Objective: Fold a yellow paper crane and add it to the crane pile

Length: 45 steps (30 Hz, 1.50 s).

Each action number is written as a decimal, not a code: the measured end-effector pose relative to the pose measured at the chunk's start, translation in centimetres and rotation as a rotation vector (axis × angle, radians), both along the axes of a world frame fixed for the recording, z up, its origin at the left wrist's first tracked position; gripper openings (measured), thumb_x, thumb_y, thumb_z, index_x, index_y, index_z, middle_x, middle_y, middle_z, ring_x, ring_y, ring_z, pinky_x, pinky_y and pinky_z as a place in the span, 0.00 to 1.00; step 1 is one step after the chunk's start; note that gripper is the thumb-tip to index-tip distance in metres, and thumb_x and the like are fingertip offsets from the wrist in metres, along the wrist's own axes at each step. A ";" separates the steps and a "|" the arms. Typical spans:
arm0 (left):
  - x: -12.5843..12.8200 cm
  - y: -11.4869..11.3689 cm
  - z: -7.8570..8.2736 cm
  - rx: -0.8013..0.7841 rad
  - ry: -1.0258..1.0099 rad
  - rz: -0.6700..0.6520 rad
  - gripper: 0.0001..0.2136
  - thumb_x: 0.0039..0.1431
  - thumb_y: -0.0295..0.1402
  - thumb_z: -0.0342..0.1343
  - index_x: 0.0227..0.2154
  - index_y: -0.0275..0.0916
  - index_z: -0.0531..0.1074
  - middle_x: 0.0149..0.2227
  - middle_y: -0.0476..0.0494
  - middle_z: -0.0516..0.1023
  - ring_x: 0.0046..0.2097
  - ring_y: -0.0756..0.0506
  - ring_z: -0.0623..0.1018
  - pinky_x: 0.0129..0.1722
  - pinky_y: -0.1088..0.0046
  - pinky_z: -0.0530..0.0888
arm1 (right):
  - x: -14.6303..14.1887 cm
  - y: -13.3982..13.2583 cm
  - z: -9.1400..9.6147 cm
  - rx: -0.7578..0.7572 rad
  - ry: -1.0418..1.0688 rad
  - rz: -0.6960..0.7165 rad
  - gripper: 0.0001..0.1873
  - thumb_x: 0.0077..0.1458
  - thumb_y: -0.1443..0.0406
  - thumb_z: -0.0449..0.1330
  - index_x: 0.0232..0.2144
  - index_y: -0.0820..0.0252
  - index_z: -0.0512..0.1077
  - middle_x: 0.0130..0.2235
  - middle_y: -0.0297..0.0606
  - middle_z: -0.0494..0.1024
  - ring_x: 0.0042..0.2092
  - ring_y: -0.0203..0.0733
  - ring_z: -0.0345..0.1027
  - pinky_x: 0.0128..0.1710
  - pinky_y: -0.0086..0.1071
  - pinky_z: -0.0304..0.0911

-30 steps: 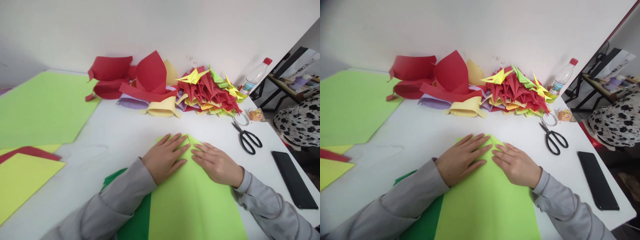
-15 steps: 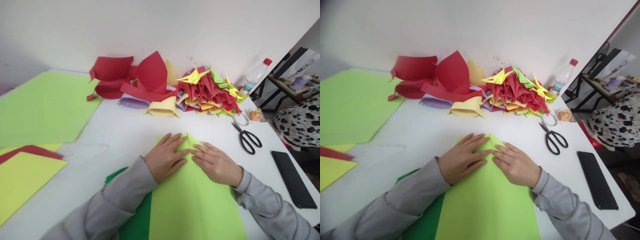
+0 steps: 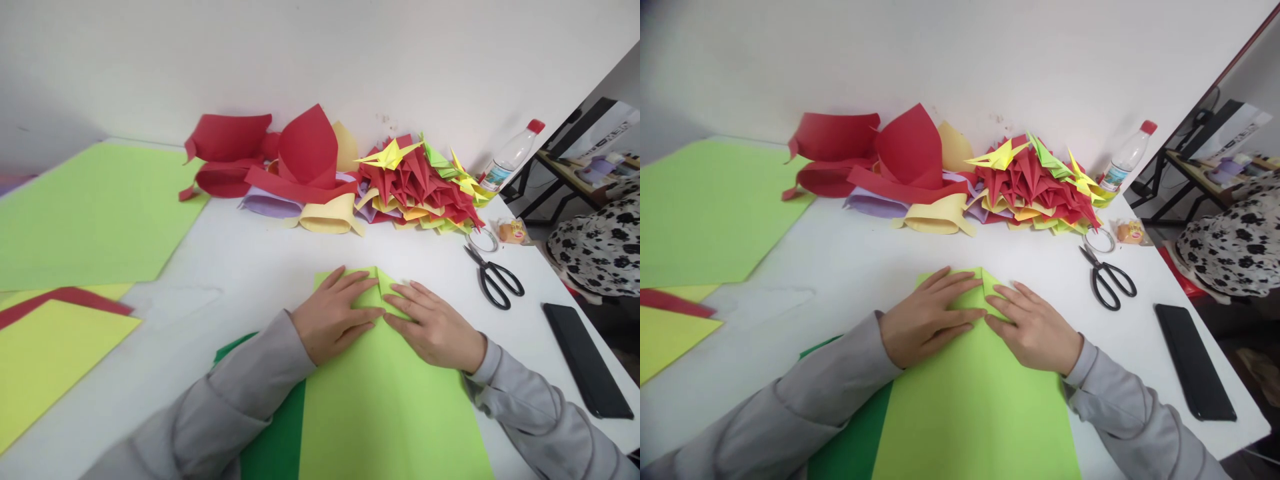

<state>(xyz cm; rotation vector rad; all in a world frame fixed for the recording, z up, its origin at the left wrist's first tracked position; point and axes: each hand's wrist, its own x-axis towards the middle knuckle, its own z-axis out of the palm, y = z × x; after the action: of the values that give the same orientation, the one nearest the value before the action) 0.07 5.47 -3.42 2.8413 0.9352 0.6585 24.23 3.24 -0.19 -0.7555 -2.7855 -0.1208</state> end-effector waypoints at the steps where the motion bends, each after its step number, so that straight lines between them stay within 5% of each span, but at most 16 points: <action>1: 0.0 0.0 0.0 0.001 0.003 -0.005 0.14 0.63 0.34 0.48 0.46 0.50 0.75 0.57 0.37 0.69 0.60 0.34 0.65 0.58 0.41 0.59 | 0.0 0.0 0.0 -0.002 0.005 -0.008 0.16 0.60 0.71 0.51 0.49 0.63 0.72 0.56 0.49 0.71 0.64 0.51 0.54 0.61 0.51 0.57; 26: 0.0 -0.1 0.1 0.037 -0.009 0.007 0.13 0.63 0.35 0.47 0.43 0.50 0.77 0.53 0.38 0.70 0.56 0.36 0.66 0.57 0.44 0.61 | 0.3 0.5 -0.2 -0.052 0.029 0.008 0.17 0.61 0.69 0.51 0.49 0.62 0.72 0.56 0.49 0.71 0.64 0.51 0.54 0.61 0.50 0.56; 28: 0.0 -0.1 0.3 0.071 0.001 0.084 0.14 0.62 0.38 0.47 0.43 0.46 0.76 0.53 0.37 0.71 0.56 0.36 0.67 0.57 0.44 0.61 | 0.4 0.5 -0.3 -0.057 0.031 0.009 0.16 0.61 0.68 0.51 0.48 0.62 0.73 0.55 0.49 0.71 0.63 0.51 0.55 0.60 0.50 0.56; 34: -0.6 0.5 0.6 0.146 0.047 0.634 0.22 0.60 0.47 0.46 0.42 0.32 0.72 0.50 0.25 0.71 0.53 0.28 0.69 0.50 0.44 0.67 | 0.4 0.5 -0.4 -0.056 0.035 0.004 0.16 0.61 0.69 0.51 0.47 0.62 0.73 0.55 0.49 0.72 0.62 0.52 0.57 0.60 0.52 0.55; 45: -0.6 1.2 0.6 -0.118 0.014 0.811 0.23 0.50 0.57 0.51 0.31 0.38 0.67 0.54 0.24 0.69 0.58 0.28 0.65 0.54 0.41 0.60 | 0.4 0.5 -0.5 -0.049 0.027 -0.002 0.16 0.62 0.68 0.50 0.47 0.61 0.73 0.55 0.47 0.72 0.62 0.51 0.57 0.61 0.52 0.53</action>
<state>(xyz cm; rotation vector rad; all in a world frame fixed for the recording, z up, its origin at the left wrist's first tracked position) -0.54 6.69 -2.83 2.2874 2.0629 0.5915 24.65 3.72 -0.64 -0.7661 -2.7714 -0.0420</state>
